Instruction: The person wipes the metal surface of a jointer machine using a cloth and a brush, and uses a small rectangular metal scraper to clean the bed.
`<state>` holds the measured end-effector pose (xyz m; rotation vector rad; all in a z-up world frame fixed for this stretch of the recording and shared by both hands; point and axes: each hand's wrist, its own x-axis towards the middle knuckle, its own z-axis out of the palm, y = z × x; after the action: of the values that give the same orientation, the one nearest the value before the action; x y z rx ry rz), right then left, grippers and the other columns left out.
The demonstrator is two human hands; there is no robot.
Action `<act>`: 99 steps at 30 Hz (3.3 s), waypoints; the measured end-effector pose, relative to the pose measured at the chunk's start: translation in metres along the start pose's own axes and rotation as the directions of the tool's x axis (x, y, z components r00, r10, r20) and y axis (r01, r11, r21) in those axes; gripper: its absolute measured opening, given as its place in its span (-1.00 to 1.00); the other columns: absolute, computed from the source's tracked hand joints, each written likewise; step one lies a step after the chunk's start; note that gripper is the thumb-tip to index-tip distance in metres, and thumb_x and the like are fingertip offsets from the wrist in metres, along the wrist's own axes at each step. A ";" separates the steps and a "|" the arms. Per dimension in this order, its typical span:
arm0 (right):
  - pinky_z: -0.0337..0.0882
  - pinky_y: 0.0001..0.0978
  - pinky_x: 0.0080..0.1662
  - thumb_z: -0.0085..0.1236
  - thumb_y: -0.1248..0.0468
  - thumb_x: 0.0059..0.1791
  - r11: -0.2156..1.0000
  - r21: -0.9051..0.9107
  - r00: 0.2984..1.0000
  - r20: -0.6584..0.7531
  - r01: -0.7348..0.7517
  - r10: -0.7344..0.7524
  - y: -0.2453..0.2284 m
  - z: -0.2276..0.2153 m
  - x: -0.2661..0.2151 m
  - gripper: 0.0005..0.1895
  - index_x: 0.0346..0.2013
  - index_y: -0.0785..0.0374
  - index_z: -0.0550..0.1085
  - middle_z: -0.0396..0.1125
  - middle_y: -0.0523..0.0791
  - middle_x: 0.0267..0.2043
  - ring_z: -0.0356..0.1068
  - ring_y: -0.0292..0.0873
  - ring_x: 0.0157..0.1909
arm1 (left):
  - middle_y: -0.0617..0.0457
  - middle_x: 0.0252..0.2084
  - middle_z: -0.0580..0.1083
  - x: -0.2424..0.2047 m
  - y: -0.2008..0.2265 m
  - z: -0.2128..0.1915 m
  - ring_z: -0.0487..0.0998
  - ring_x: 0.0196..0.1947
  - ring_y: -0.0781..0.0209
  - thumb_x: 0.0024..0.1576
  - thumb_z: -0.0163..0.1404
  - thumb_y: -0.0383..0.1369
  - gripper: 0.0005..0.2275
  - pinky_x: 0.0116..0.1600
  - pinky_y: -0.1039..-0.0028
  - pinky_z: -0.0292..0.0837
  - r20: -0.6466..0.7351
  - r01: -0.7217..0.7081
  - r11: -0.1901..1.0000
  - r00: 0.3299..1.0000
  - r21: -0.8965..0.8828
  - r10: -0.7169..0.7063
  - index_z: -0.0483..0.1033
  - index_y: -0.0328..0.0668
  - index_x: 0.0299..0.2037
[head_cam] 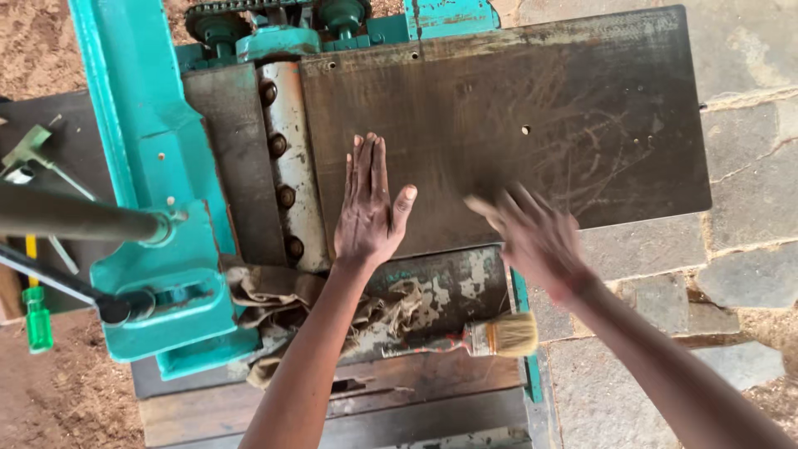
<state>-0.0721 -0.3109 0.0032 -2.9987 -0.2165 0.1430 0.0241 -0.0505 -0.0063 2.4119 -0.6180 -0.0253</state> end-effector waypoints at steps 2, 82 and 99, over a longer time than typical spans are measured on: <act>0.42 -0.29 -0.40 0.15 0.25 0.05 0.998 0.022 0.999 -0.014 -0.052 0.052 0.008 0.004 -0.006 -0.80 -0.12 0.29 0.41 0.30 -0.07 -0.20 0.36 -0.17 -0.29 | -0.39 0.57 -0.03 0.001 -0.001 0.003 -0.13 0.60 -0.28 0.34 -0.56 0.20 -0.19 0.63 0.00 -0.19 0.015 -0.006 1.000 1.000 0.024 0.005 -0.08 -0.49 0.51; 0.47 -0.04 -0.08 0.03 0.19 0.12 0.978 0.032 0.974 -0.089 -0.205 0.207 0.069 -0.002 0.136 -0.60 0.25 0.19 0.35 0.39 0.00 0.02 0.46 -0.02 -0.09 | -0.37 0.58 -0.09 0.037 0.042 0.045 -0.13 0.58 -0.29 0.35 -0.48 0.17 -0.24 0.60 0.12 -0.14 0.074 0.006 0.999 0.997 -0.052 -0.003 -0.11 -0.38 0.53; 0.52 -0.19 0.00 0.05 0.28 0.12 0.984 0.179 0.985 0.174 -0.023 -0.008 0.131 -0.014 -0.015 -0.68 0.17 0.23 0.42 0.45 -0.06 0.11 0.52 -0.06 0.11 | -0.27 0.60 -0.04 0.031 0.028 0.057 -0.12 0.61 -0.18 0.41 -0.48 0.18 -0.26 0.65 0.15 -0.10 -0.024 -0.048 0.996 0.999 -0.082 0.046 -0.11 -0.32 0.57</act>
<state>-0.0680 -0.4434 0.0001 -2.8072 -0.1984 0.4040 0.0305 -0.1164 -0.0307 2.3149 -0.6504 -0.0039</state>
